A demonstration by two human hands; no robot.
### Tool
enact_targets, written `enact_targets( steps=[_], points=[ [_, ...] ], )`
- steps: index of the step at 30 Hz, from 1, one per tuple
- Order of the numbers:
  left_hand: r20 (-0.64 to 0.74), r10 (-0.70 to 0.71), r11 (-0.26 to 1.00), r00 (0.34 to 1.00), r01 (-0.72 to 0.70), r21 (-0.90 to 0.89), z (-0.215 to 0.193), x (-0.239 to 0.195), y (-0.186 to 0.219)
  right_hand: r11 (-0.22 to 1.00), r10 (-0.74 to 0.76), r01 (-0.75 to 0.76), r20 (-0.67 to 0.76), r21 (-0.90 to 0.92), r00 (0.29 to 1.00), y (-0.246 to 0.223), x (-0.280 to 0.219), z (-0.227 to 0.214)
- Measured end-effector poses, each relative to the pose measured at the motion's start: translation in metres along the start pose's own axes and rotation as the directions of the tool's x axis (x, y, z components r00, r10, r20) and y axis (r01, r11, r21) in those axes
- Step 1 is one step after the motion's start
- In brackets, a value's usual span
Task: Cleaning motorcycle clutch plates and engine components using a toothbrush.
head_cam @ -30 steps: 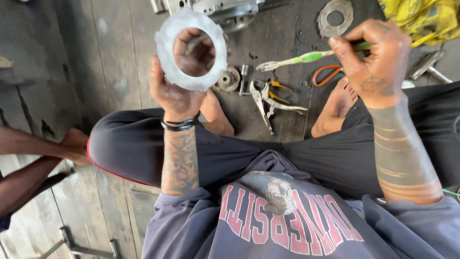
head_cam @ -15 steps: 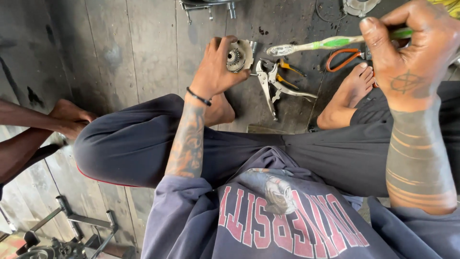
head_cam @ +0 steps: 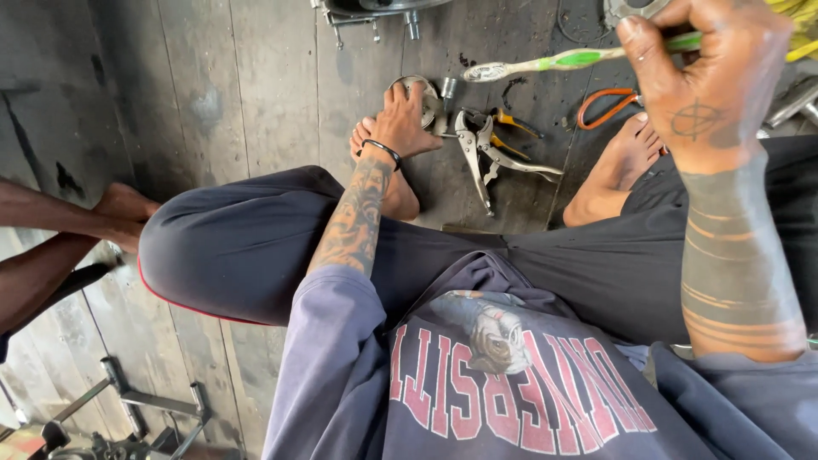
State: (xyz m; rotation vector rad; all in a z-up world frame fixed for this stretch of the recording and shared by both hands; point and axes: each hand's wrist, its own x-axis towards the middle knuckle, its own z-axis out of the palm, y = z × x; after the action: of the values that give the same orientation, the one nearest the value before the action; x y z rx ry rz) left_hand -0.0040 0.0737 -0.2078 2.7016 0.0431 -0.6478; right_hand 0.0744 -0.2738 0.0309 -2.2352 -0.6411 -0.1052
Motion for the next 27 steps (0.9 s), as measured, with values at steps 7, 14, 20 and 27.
enact_targets(
  steps=[7, 14, 20, 27],
  points=[
    [-0.376, 0.413, 0.878, 0.830, -0.473, -0.079, -0.075, -0.029, 0.092, 0.883, 0.355, -0.361, 0.076, 0.301, 0.932, 0.030, -0.006, 0.031],
    [-0.533, 0.470, 0.766, 0.703, -0.625, -0.150, -0.114, -0.067, 0.137, 0.821, 0.381, -0.488, 0.351, 0.296, 0.855, 0.004, -0.002, 0.058],
    [-0.556, 0.458, 0.785, 0.694, -0.609, -0.113, -0.118, -0.079, 0.137, 0.707, 0.468, -0.604, 0.397, 0.368, 0.790, -0.014, 0.002, 0.053],
    [-0.615, 0.263, 0.506, 0.743, -0.650, -0.568, -0.122, -0.077, 0.131, 0.586, 0.472, -0.625, 0.410, 0.515, 0.780, -0.014, 0.008, 0.038]
  ],
)
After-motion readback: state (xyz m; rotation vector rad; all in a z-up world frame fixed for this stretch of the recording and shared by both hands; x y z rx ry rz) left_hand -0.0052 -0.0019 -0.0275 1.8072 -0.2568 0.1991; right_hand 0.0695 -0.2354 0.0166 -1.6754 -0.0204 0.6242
